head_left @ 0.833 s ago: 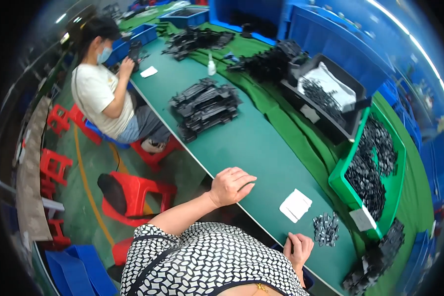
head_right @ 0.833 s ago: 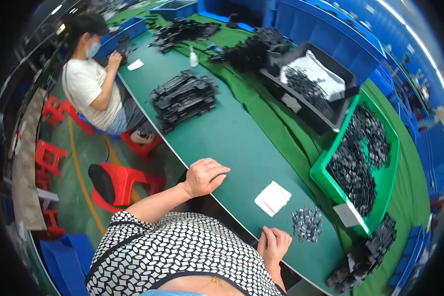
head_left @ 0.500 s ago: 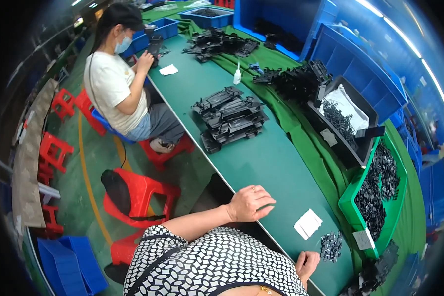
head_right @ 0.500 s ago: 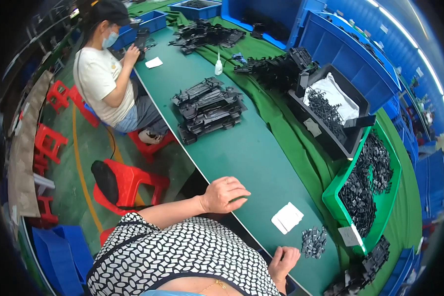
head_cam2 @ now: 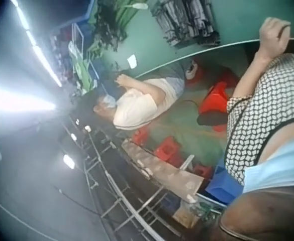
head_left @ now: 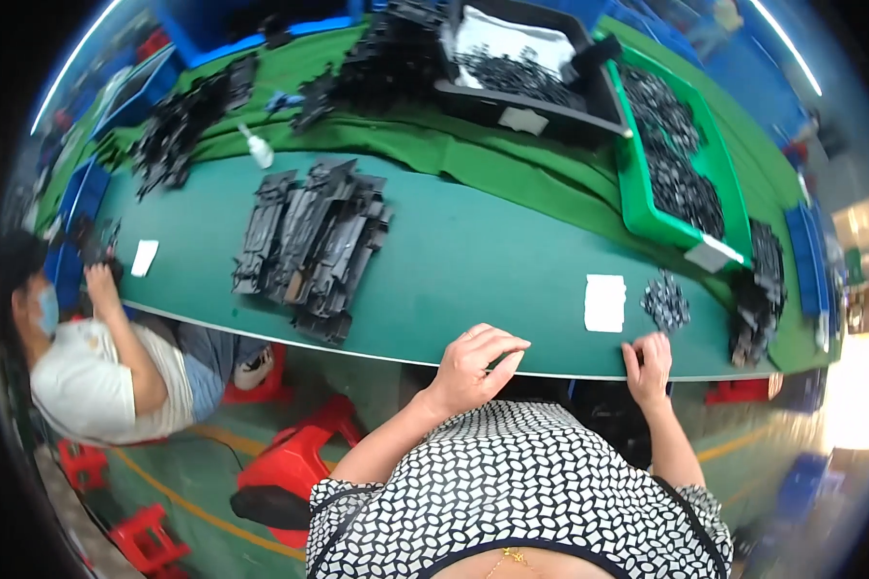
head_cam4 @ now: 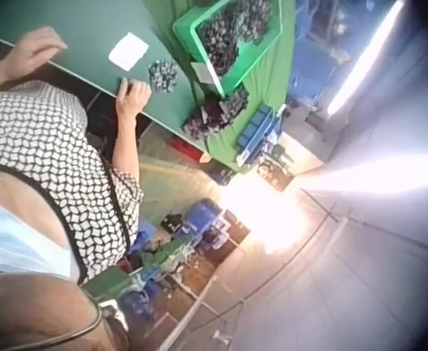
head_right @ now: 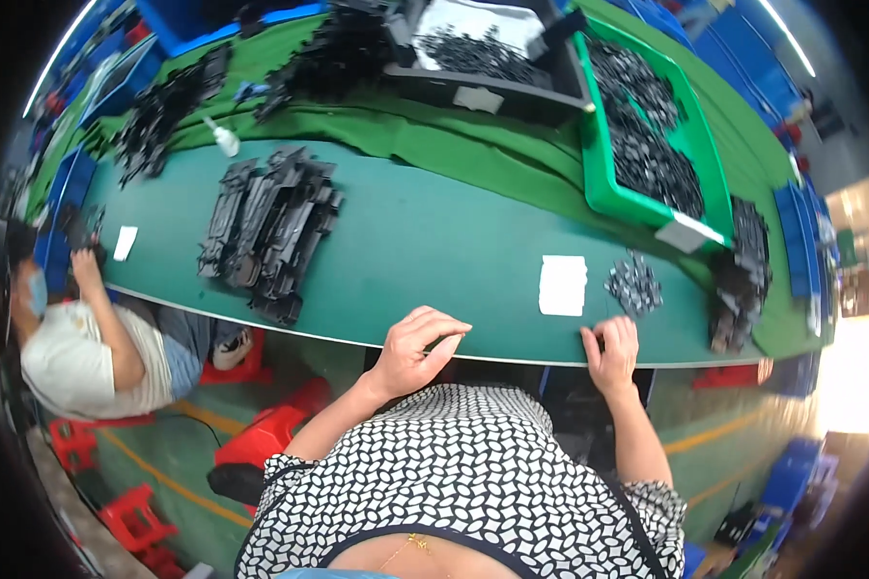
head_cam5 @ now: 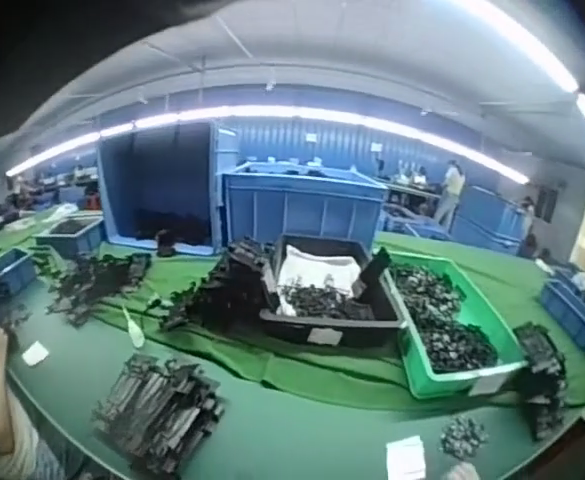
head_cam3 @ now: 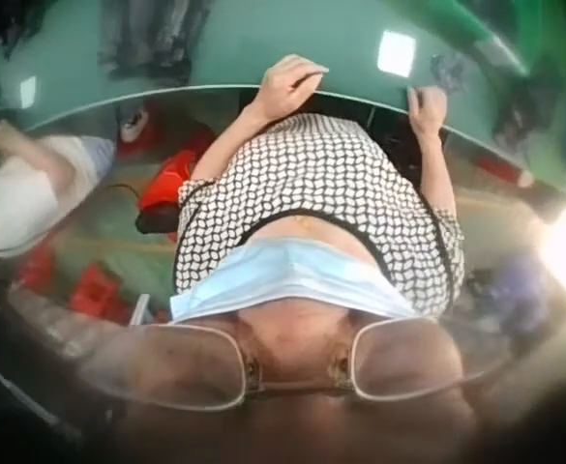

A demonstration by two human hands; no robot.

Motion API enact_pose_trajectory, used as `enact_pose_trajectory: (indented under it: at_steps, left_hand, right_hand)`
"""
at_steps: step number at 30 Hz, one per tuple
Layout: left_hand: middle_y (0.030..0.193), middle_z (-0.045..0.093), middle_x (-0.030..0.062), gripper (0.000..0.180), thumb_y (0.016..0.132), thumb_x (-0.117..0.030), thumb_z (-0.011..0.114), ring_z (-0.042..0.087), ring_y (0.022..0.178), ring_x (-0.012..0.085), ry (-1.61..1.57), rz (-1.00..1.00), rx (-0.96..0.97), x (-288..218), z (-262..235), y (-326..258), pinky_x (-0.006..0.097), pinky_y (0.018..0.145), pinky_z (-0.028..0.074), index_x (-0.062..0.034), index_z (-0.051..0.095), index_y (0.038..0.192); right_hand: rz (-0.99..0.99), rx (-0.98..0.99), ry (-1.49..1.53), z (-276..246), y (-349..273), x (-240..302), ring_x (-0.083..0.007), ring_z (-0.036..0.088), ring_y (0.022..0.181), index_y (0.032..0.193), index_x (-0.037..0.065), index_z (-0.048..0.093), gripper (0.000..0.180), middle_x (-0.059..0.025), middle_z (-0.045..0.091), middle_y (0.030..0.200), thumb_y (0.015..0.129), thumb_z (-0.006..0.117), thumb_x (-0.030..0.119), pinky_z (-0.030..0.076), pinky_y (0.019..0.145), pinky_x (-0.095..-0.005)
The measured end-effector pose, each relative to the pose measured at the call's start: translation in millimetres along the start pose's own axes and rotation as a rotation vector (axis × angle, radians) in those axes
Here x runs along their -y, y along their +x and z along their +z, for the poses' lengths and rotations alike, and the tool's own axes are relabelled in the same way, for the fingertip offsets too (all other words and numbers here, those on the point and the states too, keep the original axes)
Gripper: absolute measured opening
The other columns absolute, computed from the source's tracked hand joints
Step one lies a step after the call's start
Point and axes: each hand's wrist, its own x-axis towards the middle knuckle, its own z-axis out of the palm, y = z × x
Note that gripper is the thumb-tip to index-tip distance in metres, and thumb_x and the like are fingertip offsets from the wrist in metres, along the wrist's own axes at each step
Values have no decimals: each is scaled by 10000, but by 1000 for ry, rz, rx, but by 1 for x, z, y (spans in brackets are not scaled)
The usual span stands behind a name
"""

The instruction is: Manually assembling small black plastic components onto a larger base part at a factory workbench.

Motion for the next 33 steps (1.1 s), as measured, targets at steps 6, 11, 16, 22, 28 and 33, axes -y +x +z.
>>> enact_pose_trajectory:
  at_steps: [6,11,16,22,28,33]
  left_hand:
    - [813,663,92,129,802,13,591,614,750,234,22,7,94,1,-1,6,324,684,484,-7,664,906]
    - [823,664,95,142,811,30,582,612,766,229,-7,-30,159,-1,-2,2,323,706,483,-7,665,920]
    - [813,659,101,153,825,37,531,603,760,232,-31,-29,212,5,-2,-1,325,720,465,15,650,919]
    - [851,656,104,183,887,5,471,595,819,203,-50,-174,153,3,-2,-5,306,767,464,30,646,934]
    - [869,636,96,243,951,-76,431,585,849,170,34,-193,15,0,10,-5,292,817,450,50,638,957]
    - [888,641,80,299,979,-145,408,583,854,152,121,-276,-234,5,21,-7,299,835,450,49,636,998]
  right_hand:
    - [21,-16,-59,1,-1,-3,-312,466,672,736,54,489,224,-105,474,694,757,705,105,373,624,-402]
    - [45,-26,-101,-2,0,-3,-285,495,721,740,63,495,231,-82,502,736,776,696,169,393,663,-375]
    - [44,-68,-134,2,-7,-8,-272,508,728,734,65,502,237,-77,511,739,779,695,196,408,675,-363]
    - [16,-142,-154,6,-10,-9,-242,526,735,756,86,520,230,-52,525,751,785,693,233,415,677,-345]
    - [5,-235,-135,8,-15,-12,-231,527,703,734,87,527,248,-44,520,719,796,686,267,422,663,-334]
    - [-29,-375,-72,11,-19,-15,-207,525,671,713,98,535,248,-29,503,678,790,686,280,426,633,-319]
